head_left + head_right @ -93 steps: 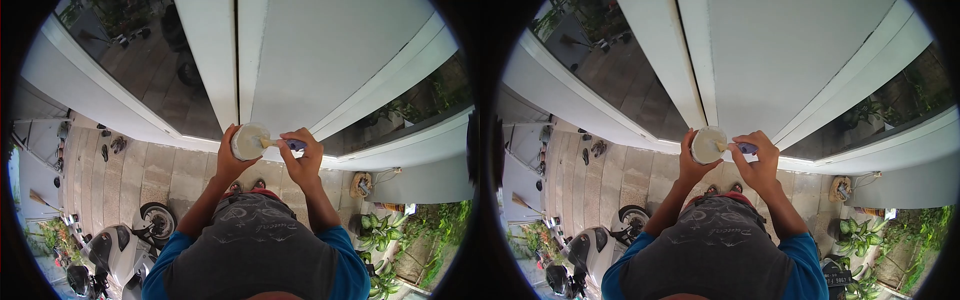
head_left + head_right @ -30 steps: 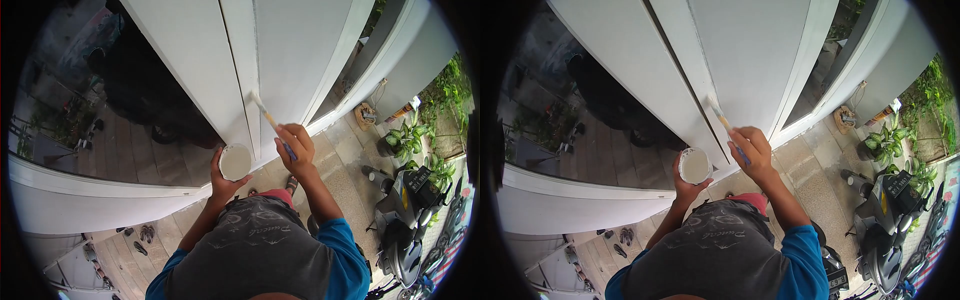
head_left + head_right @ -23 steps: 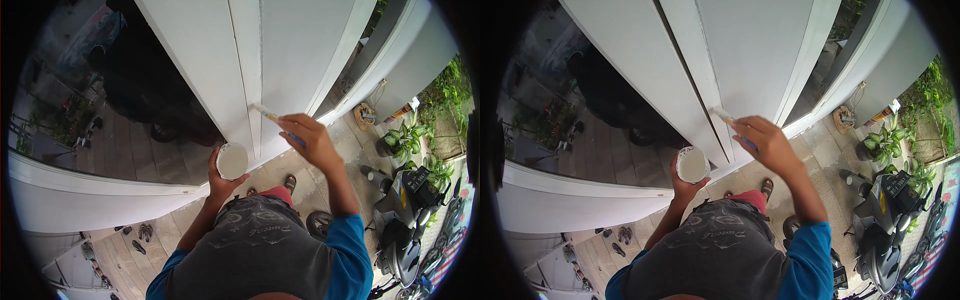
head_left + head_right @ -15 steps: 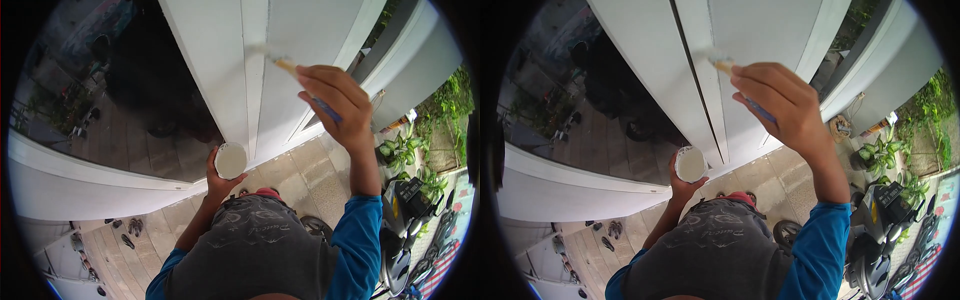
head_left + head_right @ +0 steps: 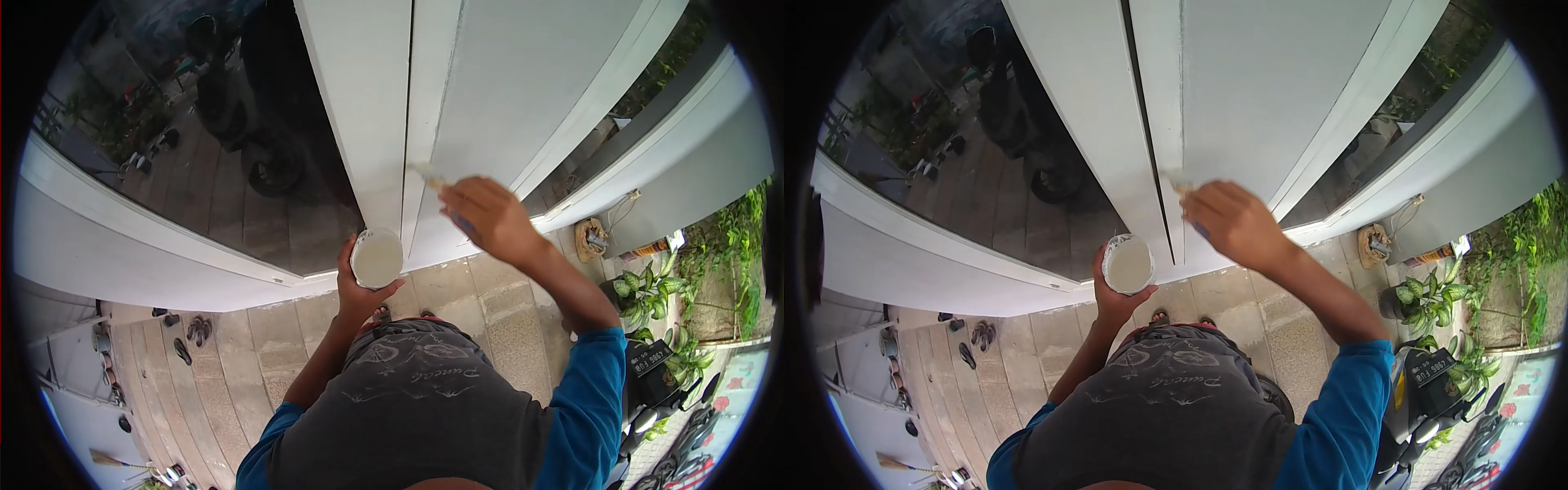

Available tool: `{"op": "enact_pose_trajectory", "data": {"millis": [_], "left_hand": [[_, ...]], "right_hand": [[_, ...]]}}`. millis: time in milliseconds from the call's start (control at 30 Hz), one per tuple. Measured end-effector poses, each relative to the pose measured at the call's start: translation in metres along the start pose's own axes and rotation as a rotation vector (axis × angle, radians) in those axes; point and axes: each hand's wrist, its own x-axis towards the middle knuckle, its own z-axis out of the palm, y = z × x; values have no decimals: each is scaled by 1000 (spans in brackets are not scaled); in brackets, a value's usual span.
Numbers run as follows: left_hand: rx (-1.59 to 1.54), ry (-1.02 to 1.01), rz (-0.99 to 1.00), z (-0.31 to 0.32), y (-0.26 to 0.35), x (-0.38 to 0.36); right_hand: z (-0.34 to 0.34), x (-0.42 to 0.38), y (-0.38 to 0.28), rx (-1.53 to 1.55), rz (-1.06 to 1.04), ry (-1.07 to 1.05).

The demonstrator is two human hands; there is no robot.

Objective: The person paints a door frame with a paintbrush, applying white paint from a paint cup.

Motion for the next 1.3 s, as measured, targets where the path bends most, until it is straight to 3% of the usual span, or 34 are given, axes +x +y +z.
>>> {"op": "enact_pose_trajectory", "data": {"millis": [100,233,333,500,600,667,767,900,933,1000,1167,1300], "left_hand": [[3,20,-29,8,8,-5],[24,48,-41,20,14,-11],[16,79,-51,24,17,-14],[69,149,-17,26,12,-20],[68,170,-21,28,11,-21],[63,188,-23,29,12,-22],[25,175,-52,32,19,-22],[41,173,-45,35,18,-21],[36,178,-47,37,18,-21],[44,178,-44,38,20,-21],[86,190,-35,36,16,-22],[67,168,-49,33,17,-19]], "right_hand": [[-51,45,2,-35,-89,157],[-93,83,9,-264,-382,408],[-80,70,17,-356,-504,351],[-5,0,12,-162,-361,-11],[17,-14,17,-42,-298,-69],[3,4,22,48,-142,-71],[-52,54,20,45,-112,112],[-99,94,17,-223,-424,436],[-99,94,19,-225,-425,434],[-88,91,22,-322,-560,419],[-21,28,11,-297,-492,45],[16,4,15,-71,-355,-69]]}}
